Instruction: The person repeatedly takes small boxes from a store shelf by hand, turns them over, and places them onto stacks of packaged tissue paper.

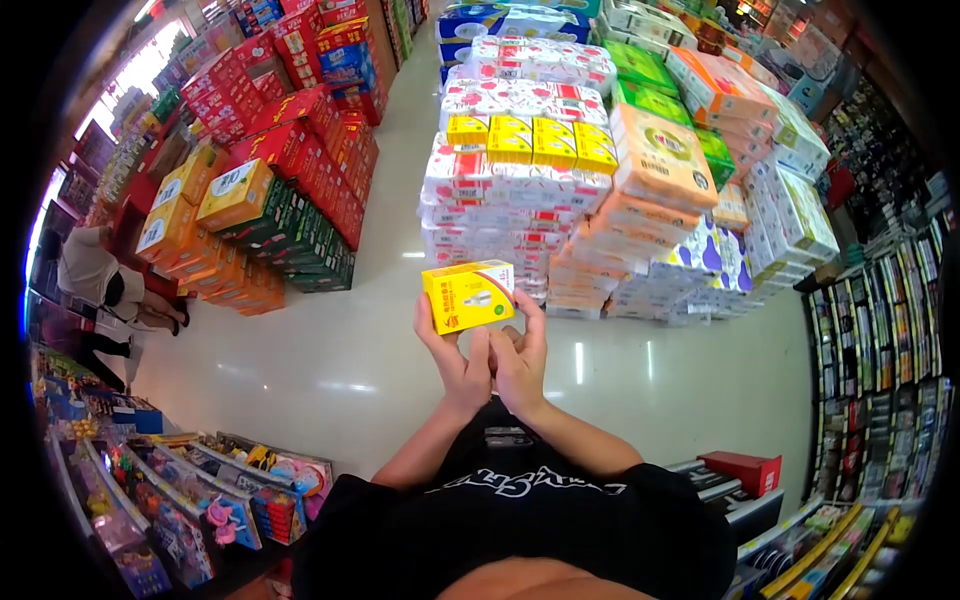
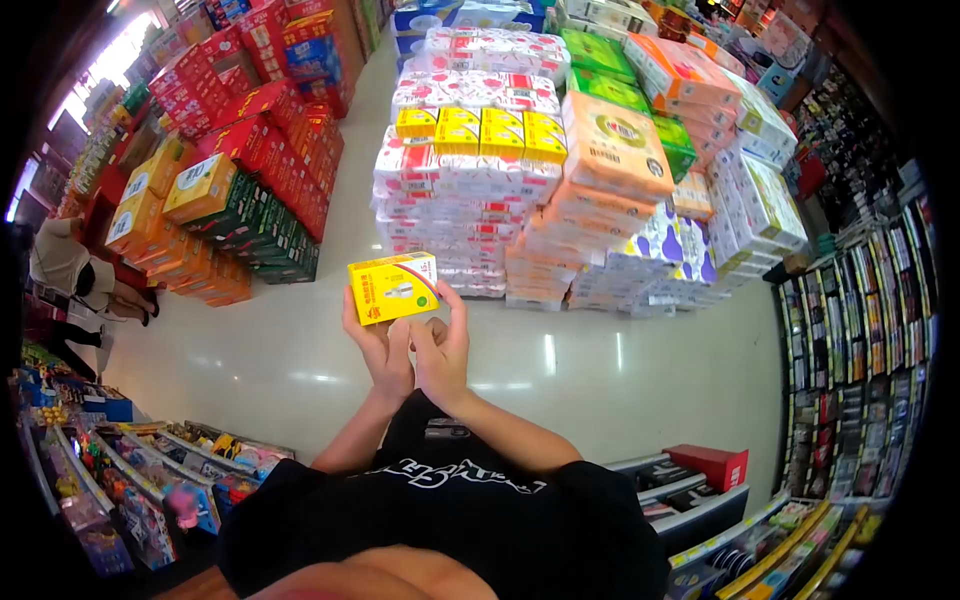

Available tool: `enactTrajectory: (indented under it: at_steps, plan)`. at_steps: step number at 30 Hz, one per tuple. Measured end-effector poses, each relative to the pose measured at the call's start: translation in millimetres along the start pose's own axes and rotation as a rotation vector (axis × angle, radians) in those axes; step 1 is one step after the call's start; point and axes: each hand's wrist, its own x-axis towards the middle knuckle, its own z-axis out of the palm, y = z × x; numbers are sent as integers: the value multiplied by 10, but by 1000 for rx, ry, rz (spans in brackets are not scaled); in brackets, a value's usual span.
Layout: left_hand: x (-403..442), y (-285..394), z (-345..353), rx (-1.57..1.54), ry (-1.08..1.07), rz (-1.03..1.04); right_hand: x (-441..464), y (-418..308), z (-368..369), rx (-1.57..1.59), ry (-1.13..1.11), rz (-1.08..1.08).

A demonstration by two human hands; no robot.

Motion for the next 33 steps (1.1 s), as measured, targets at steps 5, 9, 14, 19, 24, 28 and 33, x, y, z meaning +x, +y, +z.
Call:
enactTrajectory:
  at_steps: [5,9,14,19,24,28,33]
  plan:
    - [1148,-716,-5,80,10,-227,1383,380,-63,-292,-13,-3]
    - [1915,-1252,-3,330,24,-135,2311,596,-79,-480,-51,-57]
    - [2458,-1736,22,229,28,-442,3126,897,-206,-553,-84,80]
    - [2779,-2274,118,215,118,-551,3681,1088,-319,-615,-167,84]
    - [3077,-2864,268,363,250,-568,4147,955,-329,-575,-309,113]
    - [3263,-3059,377,571,235,-648,4344,1031,-552,-586,-425,84]
    - [3333,-2799,557,551,266,-627,4311,1014,-609,-492,-521,177]
